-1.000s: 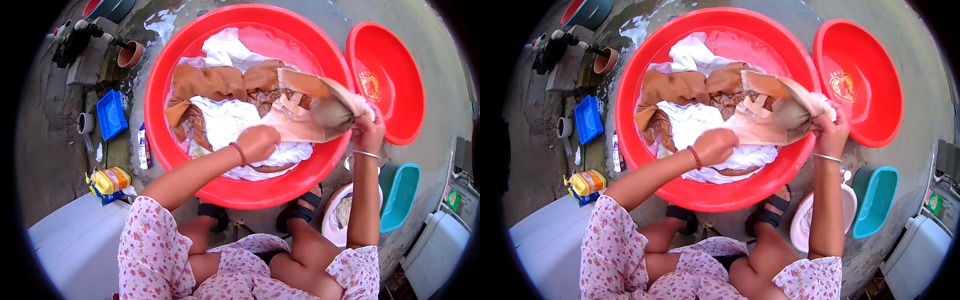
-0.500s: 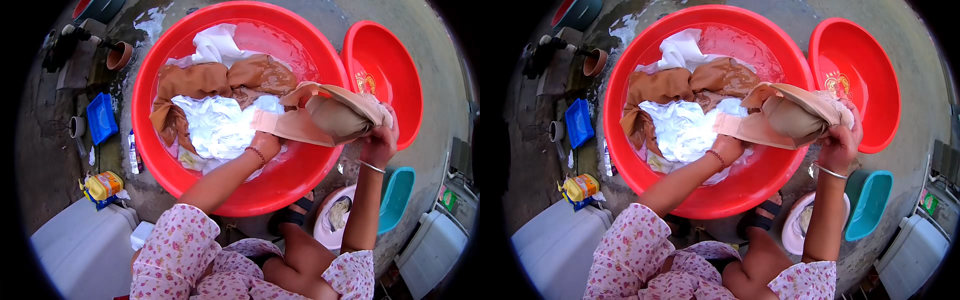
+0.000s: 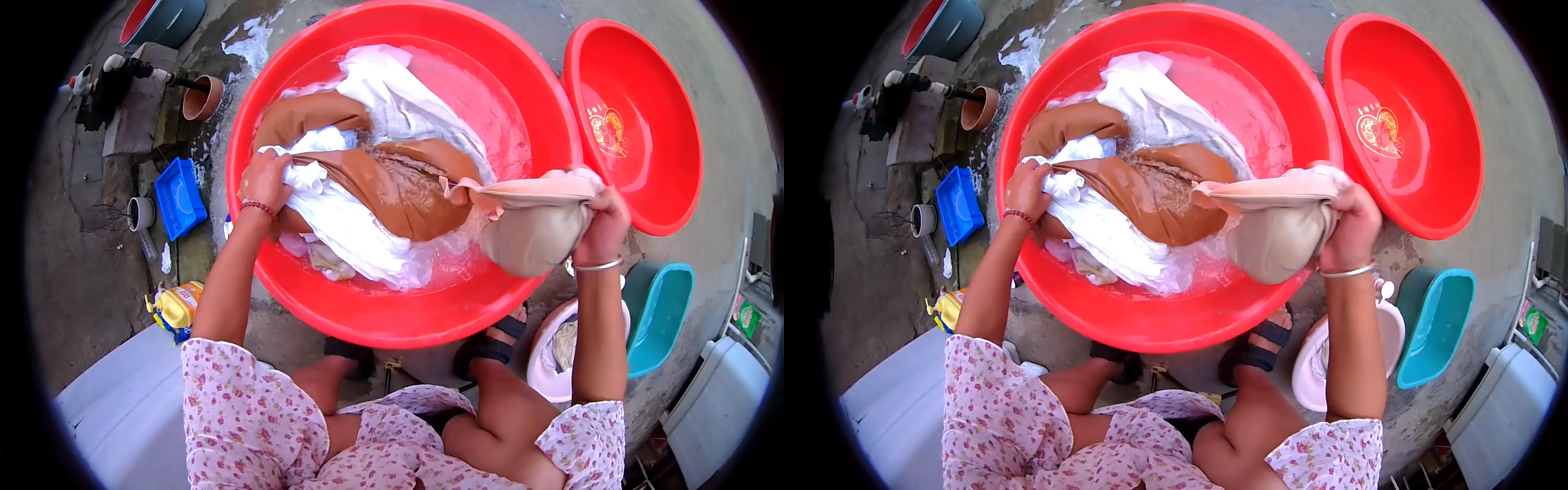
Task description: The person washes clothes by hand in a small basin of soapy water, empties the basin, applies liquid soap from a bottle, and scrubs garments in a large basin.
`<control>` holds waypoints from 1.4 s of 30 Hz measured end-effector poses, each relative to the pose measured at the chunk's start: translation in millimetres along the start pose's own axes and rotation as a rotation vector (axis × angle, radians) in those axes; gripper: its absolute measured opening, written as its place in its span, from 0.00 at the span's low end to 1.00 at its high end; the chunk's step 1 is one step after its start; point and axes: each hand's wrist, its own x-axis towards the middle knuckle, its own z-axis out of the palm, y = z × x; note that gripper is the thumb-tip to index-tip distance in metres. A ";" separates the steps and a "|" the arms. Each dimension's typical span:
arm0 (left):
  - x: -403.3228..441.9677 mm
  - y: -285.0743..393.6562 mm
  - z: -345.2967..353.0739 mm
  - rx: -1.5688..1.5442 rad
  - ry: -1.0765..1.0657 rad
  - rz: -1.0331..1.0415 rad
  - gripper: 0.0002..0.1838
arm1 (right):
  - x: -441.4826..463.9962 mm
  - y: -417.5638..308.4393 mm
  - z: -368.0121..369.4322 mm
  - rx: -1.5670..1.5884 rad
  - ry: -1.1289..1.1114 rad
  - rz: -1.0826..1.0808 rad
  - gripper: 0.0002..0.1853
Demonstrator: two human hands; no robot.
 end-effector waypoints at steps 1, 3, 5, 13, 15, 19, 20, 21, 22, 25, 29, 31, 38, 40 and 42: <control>4.2 8.1 0.4 0.158 -0.056 -0.068 0.13 | 12.0 16.3 -9.0 -0.171 0.035 0.003 0.23; 6.8 32.3 3.0 0.406 0.045 -0.018 0.12 | 25.9 31.3 -1.5 -1.096 0.007 -0.001 0.22; 10.2 77.1 2.4 0.250 0.101 0.169 0.18 | 31.0 49.2 8.2 -1.578 0.040 0.087 0.23; -21.3 189.4 79.2 -0.079 -0.116 0.332 0.39 | 49.1 130.0 -8.3 -2.402 -0.415 0.424 0.55; -21.2 171.6 90.8 -0.030 -0.135 0.341 0.39 | 54.6 142.5 -32.6 -2.393 -0.459 0.477 0.57; 4.2 99.7 114.4 0.287 0.001 0.344 0.32 | 83.6 155.4 -62.4 -2.629 -0.508 0.387 0.46; 10.5 82.1 109.3 0.262 -0.070 0.254 0.32 | 88.5 164.8 -79.5 -2.716 -0.473 0.272 0.41; 15.8 68.8 102.0 0.313 -0.042 0.194 0.27 | 81.5 148.7 -57.9 -2.519 -0.363 0.303 0.33; 19.9 60.2 99.1 0.303 -0.107 0.144 0.26 | 81.1 145.9 -57.9 -2.518 -0.359 0.306 0.33; 31.4 54.8 87.0 0.270 -0.286 -0.050 0.24 | 80.8 141.8 -70.4 -1.910 -0.202 0.083 0.27; 33.1 122.7 47.3 -0.500 0.153 -0.588 0.12 | 87.5 143.7 -78.2 -1.476 -0.294 0.215 0.24; 8.1 173.8 43.6 -0.685 0.525 -0.507 0.07 | 64.3 142.4 -42.8 -1.862 -0.263 0.193 0.21; -93.7 245.9 84.6 -1.008 0.214 -0.212 0.36 | 48.3 123.5 -35.7 -2.180 -0.604 0.254 0.14; -86.2 237.0 80.9 -1.078 0.043 -0.085 0.48 | 18.5 86.5 -9.8 -1.636 -0.421 0.117 0.10; -76.1 232.8 50.8 -0.962 -0.184 0.106 0.53 | -2.2 60.7 10.2 -1.295 -0.350 0.194 0.12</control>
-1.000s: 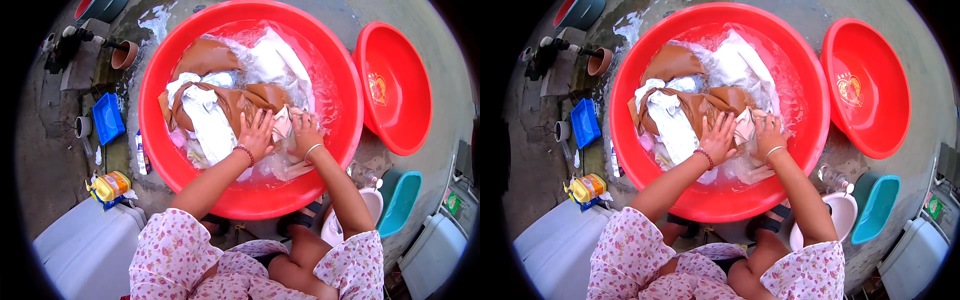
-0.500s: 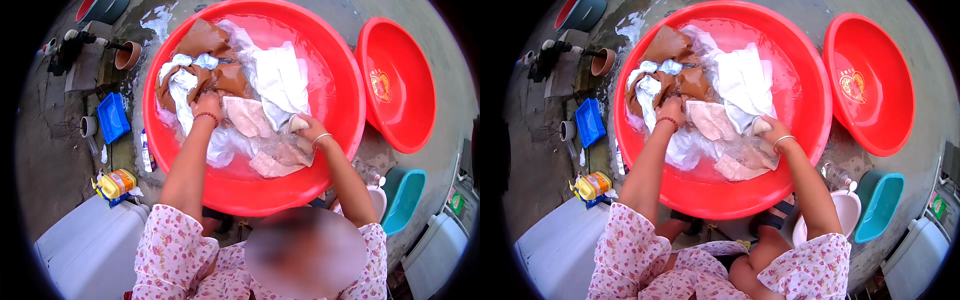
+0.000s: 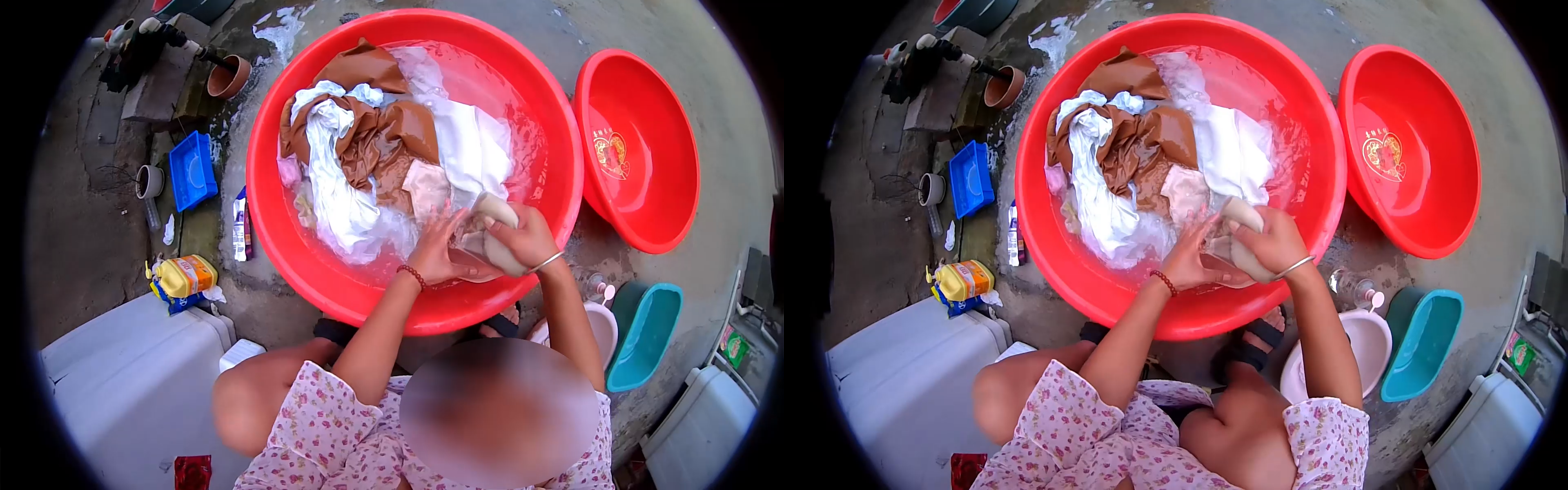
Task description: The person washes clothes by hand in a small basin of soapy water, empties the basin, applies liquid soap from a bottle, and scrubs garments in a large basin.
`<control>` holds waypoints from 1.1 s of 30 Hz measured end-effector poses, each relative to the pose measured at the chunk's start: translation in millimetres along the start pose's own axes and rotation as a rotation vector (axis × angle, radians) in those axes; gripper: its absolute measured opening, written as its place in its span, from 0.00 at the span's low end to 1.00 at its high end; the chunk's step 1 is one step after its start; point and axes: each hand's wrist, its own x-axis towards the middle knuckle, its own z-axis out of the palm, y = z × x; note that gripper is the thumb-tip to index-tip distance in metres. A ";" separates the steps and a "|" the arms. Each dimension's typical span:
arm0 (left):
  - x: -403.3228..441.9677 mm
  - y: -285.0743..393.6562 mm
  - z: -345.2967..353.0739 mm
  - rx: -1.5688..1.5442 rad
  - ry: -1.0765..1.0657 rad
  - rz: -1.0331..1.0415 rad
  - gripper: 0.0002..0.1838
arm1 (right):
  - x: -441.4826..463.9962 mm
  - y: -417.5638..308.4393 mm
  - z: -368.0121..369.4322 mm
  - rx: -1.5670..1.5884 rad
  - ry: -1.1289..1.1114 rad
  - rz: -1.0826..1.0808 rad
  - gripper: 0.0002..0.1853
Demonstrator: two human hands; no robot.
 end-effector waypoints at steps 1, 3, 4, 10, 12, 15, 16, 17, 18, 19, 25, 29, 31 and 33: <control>2.8 -6.6 7.0 0.068 0.057 0.066 0.56 | -10.1 -12.4 -2.6 0.361 0.004 0.013 0.14; 11.4 -14.2 18.1 -0.004 0.126 0.174 0.55 | -20.9 -40.6 -3.9 0.485 0.015 -0.047 0.15; 15.8 -6.6 16.0 -0.068 0.202 0.277 0.54 | -22.7 -49.5 -5.2 0.611 0.020 -0.117 0.16; 13.6 13.1 8.8 -1.050 0.126 -0.094 0.30 | 19.4 -25.9 -36.2 1.242 0.140 -0.001 0.23; 8.5 14.4 0.9 -1.304 0.123 -0.221 0.23 | 29.6 0.0 -61.6 0.841 0.053 0.062 0.23; 2.7 14.3 -5.5 -1.372 0.221 -0.379 0.19 | -3.3 1.0 -62.2 -0.263 0.707 -0.138 0.26; 3.3 10.9 -2.9 -1.482 0.322 -0.423 0.19 | -16.4 4.6 -64.5 -0.084 0.708 -0.206 0.22; 2.6 2.9 0.1 -1.484 0.314 -0.425 0.19 | -33.9 4.2 -65.2 0.082 0.668 -0.138 0.19; 1.1 -9.3 3.9 -1.324 0.308 -0.473 0.19 | -52.0 1.6 -63.7 0.249 0.627 -0.071 0.17; 1.2 -17.4 8.3 -1.163 0.303 -0.513 0.19 | -65.5 5.8 -59.6 0.335 0.563 -0.053 0.15; -5.3 -6.0 11.9 -0.474 0.355 -0.344 0.17 | -48.3 53.2 4.0 0.461 0.257 0.026 0.13; -16.0 60.2 -34.3 -0.882 0.375 -0.237 0.18 | -16.2 73.3 36.4 0.463 0.193 -0.162 0.21; -18.6 72.9 -53.2 -1.211 0.304 -0.140 0.22 | -8.0 64.0 44.8 0.646 0.134 -0.072 0.26; -16.3 79.9 -61.7 -1.385 0.267 -0.072 0.23 | -5.3 56.9 49.1 0.935 0.005 -0.064 0.27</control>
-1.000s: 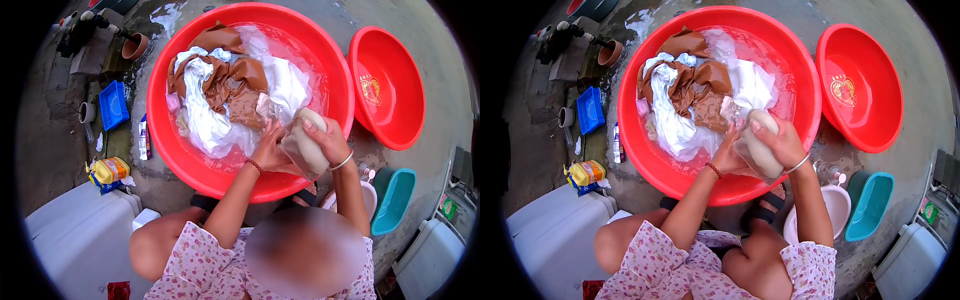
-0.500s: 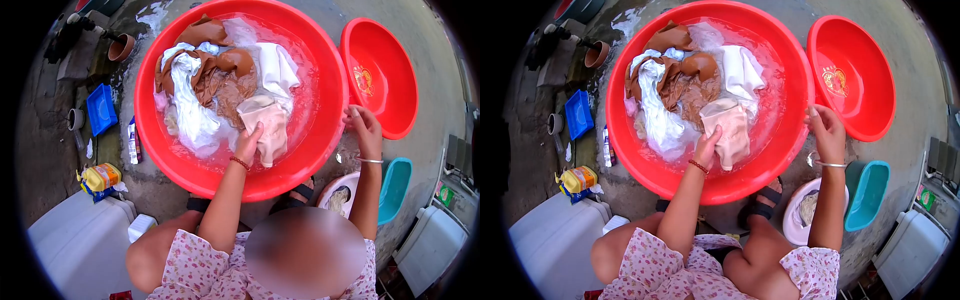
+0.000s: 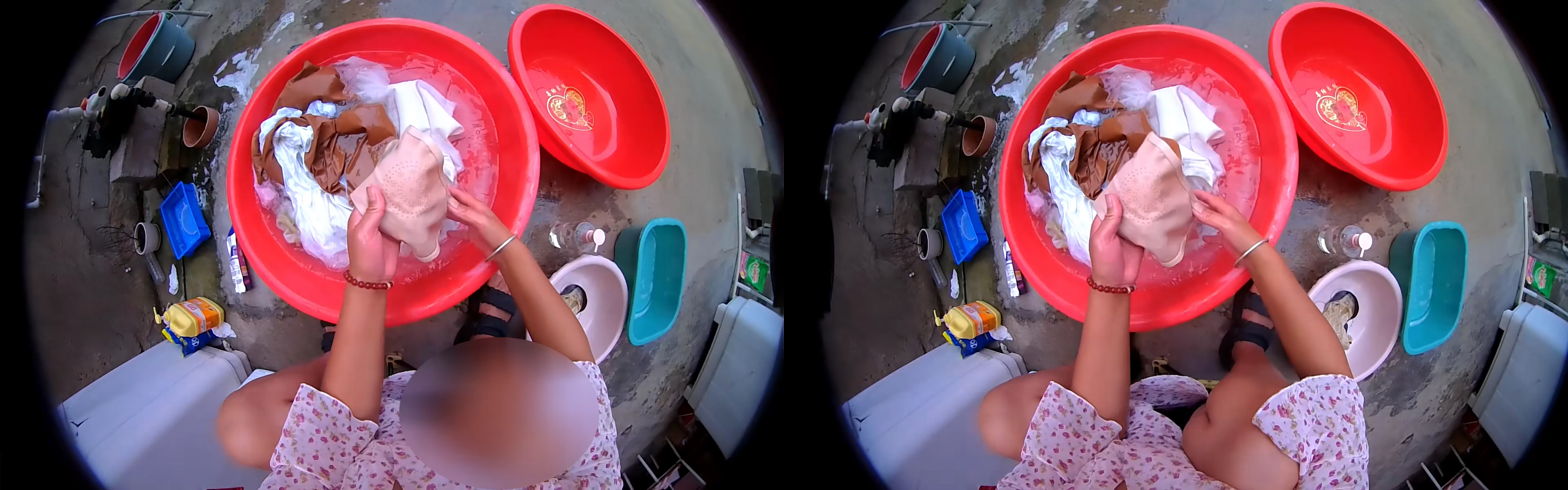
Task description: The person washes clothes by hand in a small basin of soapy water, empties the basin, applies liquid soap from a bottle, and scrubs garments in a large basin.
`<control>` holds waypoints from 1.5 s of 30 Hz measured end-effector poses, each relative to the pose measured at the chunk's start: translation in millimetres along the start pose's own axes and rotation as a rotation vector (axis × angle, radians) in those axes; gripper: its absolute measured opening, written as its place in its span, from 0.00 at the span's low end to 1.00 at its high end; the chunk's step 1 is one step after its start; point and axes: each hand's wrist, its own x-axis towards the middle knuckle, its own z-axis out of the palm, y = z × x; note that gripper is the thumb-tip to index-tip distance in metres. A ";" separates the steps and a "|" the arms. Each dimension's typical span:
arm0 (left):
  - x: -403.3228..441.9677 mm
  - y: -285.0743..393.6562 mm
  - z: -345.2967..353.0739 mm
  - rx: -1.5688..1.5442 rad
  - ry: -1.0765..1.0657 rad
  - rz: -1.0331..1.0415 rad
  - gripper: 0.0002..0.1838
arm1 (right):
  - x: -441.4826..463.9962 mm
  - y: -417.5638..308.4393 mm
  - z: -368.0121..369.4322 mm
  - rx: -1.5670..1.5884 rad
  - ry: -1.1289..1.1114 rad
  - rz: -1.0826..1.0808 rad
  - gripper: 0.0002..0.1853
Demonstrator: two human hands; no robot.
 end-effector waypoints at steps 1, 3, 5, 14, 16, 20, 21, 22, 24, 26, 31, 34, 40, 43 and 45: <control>0.7 3.5 2.1 -0.195 -0.049 -0.002 0.25 | 0.3 -0.3 2.6 0.275 -0.103 0.083 0.28; -0.7 -6.8 -2.4 -0.332 -0.056 -0.059 0.26 | 1.6 1.3 3.8 0.290 -0.052 0.064 0.24; 4.1 -33.7 -20.0 -0.150 0.210 -0.222 0.25 | 10.4 -4.0 4.1 0.303 0.051 0.005 0.15; -9.7 -115.4 -108.6 -0.612 0.714 -0.257 0.22 | 4.8 -29.8 -37.1 -0.268 0.203 -0.056 0.09; -7.2 -115.6 -120.1 -0.731 0.426 -0.122 0.24 | 12.8 -26.1 -28.7 -0.648 0.214 0.116 0.13; -22.0 -78.7 -93.8 -0.631 0.174 -0.180 0.25 | 45.8 3.6 -30.6 -1.621 0.160 -0.156 0.22; -22.4 -73.0 -90.1 -0.638 0.181 -0.175 0.25 | 49.4 8.7 -31.0 -1.626 0.149 -0.153 0.22; -20.3 -67.1 -86.2 -0.546 0.164 -0.193 0.24 | 54.3 15.3 -32.2 -1.851 0.157 -0.161 0.22; -14.4 -47.5 -78.6 -0.416 0.099 -0.255 0.20 | 57.8 0.3 -15.3 -2.053 0.108 0.128 0.21; -12.8 -18.1 -63.4 -0.387 0.090 -0.134 0.20 | 58.1 -7.2 -16.1 -1.977 0.107 0.153 0.19; -12.1 46.5 -45.7 -0.339 -0.106 0.312 0.19 | 38.8 -26.3 -37.6 -1.381 0.315 -0.112 0.16; -12.8 49.0 -40.2 -0.420 -0.184 0.400 0.17 | 26.4 -29.8 -40.8 -0.965 0.401 -0.253 0.11; 8.8 -44.1 -53.2 -0.423 0.157 -0.274 0.20 | 4.5 -46.1 12.5 -0.692 0.272 -0.567 0.10; -1.3 -94.4 -41.9 -0.773 0.064 -0.489 0.32 | -14.2 -31.5 38.9 -1.077 0.064 -0.574 0.12; -8.6 -102.5 -35.0 -0.685 0.123 -0.591 0.33 | -24.0 -8.6 48.9 -1.140 -0.184 -0.683 0.10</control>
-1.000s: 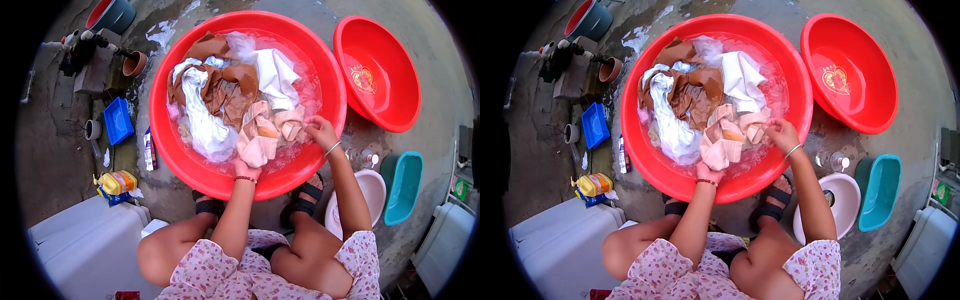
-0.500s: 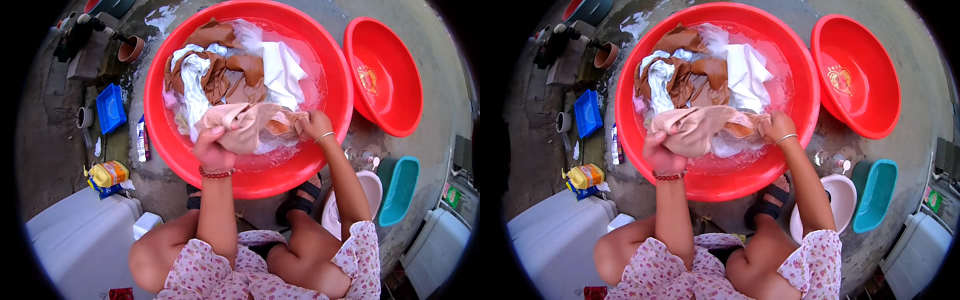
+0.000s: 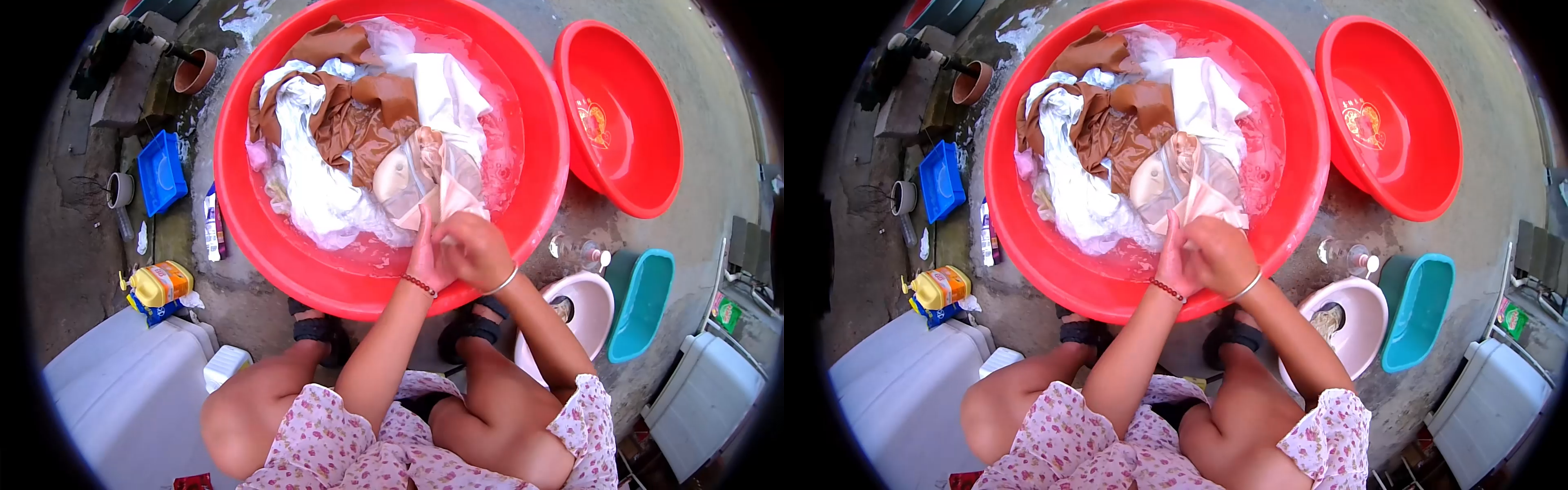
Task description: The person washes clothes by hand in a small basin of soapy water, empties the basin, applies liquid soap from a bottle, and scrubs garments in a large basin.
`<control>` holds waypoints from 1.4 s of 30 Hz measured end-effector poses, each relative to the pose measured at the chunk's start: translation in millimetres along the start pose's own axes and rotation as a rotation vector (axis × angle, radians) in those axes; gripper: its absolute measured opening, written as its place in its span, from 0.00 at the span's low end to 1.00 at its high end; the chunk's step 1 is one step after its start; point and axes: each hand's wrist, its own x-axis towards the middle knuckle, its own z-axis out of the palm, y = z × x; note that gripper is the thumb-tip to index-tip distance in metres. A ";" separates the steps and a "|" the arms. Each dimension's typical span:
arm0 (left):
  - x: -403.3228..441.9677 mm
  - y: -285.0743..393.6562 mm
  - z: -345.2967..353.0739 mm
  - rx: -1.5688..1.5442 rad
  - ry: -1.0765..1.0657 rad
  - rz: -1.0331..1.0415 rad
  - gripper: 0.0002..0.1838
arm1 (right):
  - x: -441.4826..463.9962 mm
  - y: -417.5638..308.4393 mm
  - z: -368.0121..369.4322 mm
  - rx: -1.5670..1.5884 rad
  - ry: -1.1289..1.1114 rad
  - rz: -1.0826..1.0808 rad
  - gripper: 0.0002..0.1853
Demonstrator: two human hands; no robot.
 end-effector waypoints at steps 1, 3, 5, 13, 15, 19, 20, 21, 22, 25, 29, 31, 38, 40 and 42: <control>7.4 0.5 -6.2 -0.006 -0.070 0.034 0.32 | -9.7 -7.7 7.3 -0.038 -0.075 -0.005 0.12; 19.5 1.6 -17.6 -0.008 -0.105 0.062 0.28 | -22.2 -27.4 8.1 0.009 -0.182 0.057 0.12; 27.0 3.6 -37.7 0.003 -0.071 0.058 0.25 | -30.8 -32.2 5.2 0.052 -0.208 0.102 0.11; 8.3 15.3 -19.3 0.025 -0.116 0.126 0.19 | -84.5 4.9 -48.7 0.647 0.937 0.634 0.08; 3.8 15.9 -6.4 0.190 0.026 0.235 0.21 | -110.9 6.9 -68.3 0.682 1.121 0.630 0.08; -5.6 23.1 18.0 0.450 0.049 0.647 0.22 | -179.4 34.6 -105.6 0.797 1.419 1.045 0.14; -14.1 29.1 37.8 0.471 0.017 0.719 0.22 | -195.8 43.7 -112.0 0.935 1.422 1.083 0.16; -20.9 34.4 51.9 0.527 -0.019 0.777 0.24 | -204.0 49.2 -116.8 0.957 1.412 1.101 0.18; -24.0 37.5 61.4 0.581 -0.059 0.837 0.25 | -204.5 51.4 -122.0 0.981 1.400 1.115 0.20; -15.8 29.3 62.5 0.478 0.038 0.695 0.28 | -198.8 58.3 -135.9 0.962 1.315 1.131 0.26; 8.4 14.5 6.9 0.097 0.218 0.277 0.18 | -192.4 71.5 -147.4 1.024 1.136 1.219 0.24; 14.0 5.2 -18.7 -0.005 0.259 0.180 0.18 | -198.9 87.5 -148.2 0.947 1.112 1.247 0.21; 14.9 -9.4 -10.8 -0.044 0.069 0.090 0.23 | -206.3 95.2 -142.8 0.903 1.095 1.246 0.16; 20.6 -10.5 -14.1 -0.052 0.038 0.101 0.24 | -208.0 98.9 -143.2 0.896 1.099 1.256 0.15; 22.3 -10.9 -17.1 -0.037 -0.021 0.117 0.26 | -209.0 104.8 -142.5 0.902 1.108 1.287 0.15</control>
